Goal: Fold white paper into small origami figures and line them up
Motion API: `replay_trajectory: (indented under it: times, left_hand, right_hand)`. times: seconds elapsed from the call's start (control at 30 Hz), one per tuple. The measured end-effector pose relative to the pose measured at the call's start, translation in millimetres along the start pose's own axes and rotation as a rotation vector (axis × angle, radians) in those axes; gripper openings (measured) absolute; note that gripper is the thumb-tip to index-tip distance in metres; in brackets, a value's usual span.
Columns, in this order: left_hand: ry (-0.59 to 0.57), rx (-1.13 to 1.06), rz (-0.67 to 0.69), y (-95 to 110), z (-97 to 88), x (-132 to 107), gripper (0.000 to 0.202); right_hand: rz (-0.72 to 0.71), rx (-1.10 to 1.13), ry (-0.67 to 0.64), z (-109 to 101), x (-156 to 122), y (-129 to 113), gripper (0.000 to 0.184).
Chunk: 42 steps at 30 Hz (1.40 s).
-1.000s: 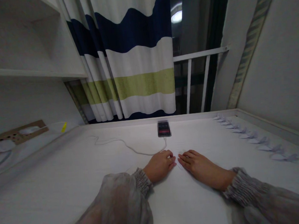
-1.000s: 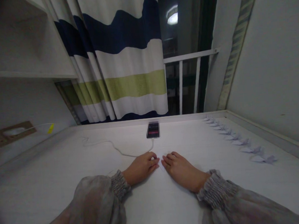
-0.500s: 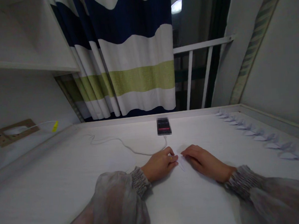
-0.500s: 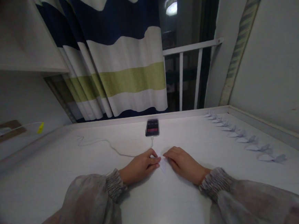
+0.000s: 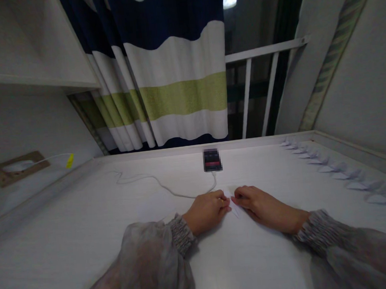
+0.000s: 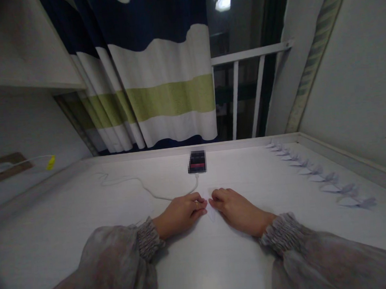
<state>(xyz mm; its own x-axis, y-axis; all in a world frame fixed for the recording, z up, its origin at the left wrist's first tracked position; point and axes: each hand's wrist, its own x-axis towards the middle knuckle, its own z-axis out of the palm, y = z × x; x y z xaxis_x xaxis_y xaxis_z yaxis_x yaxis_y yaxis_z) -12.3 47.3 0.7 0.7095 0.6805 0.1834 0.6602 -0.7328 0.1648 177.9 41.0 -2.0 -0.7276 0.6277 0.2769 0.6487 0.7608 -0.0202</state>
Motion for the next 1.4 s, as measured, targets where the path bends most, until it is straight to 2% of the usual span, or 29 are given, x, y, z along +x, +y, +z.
replay_trajectory:
  times: [0.37, 0.57, 0.73, 0.9, 1.2, 1.4]
  left_hand:
    - [0.009, -0.056, 0.014, -2.4, -0.3, -6.0, 0.031]
    - [0.014, -0.058, 0.033, -2.3, 1.3, -5.7, 0.031]
    - [-0.003, 0.029, 0.008, 2.0, 2.6, -3.4, 0.035]
    - [-0.024, 0.104, -0.013, 2.5, 1.5, -2.2, 0.040]
    - [-0.001, 0.028, -0.013, -0.3, 0.6, -5.3, 0.034]
    - [0.029, -0.041, -0.017, -0.6, 1.4, -7.2, 0.030]
  right_hand:
    - [-0.060, 0.182, 0.032, -1.5, -12.1, 18.6, 0.032]
    - [-0.104, 0.105, 0.041, 1.8, -8.1, 13.2, 0.043]
    - [-0.014, 0.076, 0.020, -3.0, -2.4, -0.4, 0.038]
    - [0.023, 0.135, 0.021, -6.4, -0.9, -0.3, 0.030]
    - [0.066, 0.213, 0.093, 1.0, -4.9, 4.0, 0.034]
    - [0.119, 0.256, 0.093, -0.8, -4.6, 0.0, 0.031]
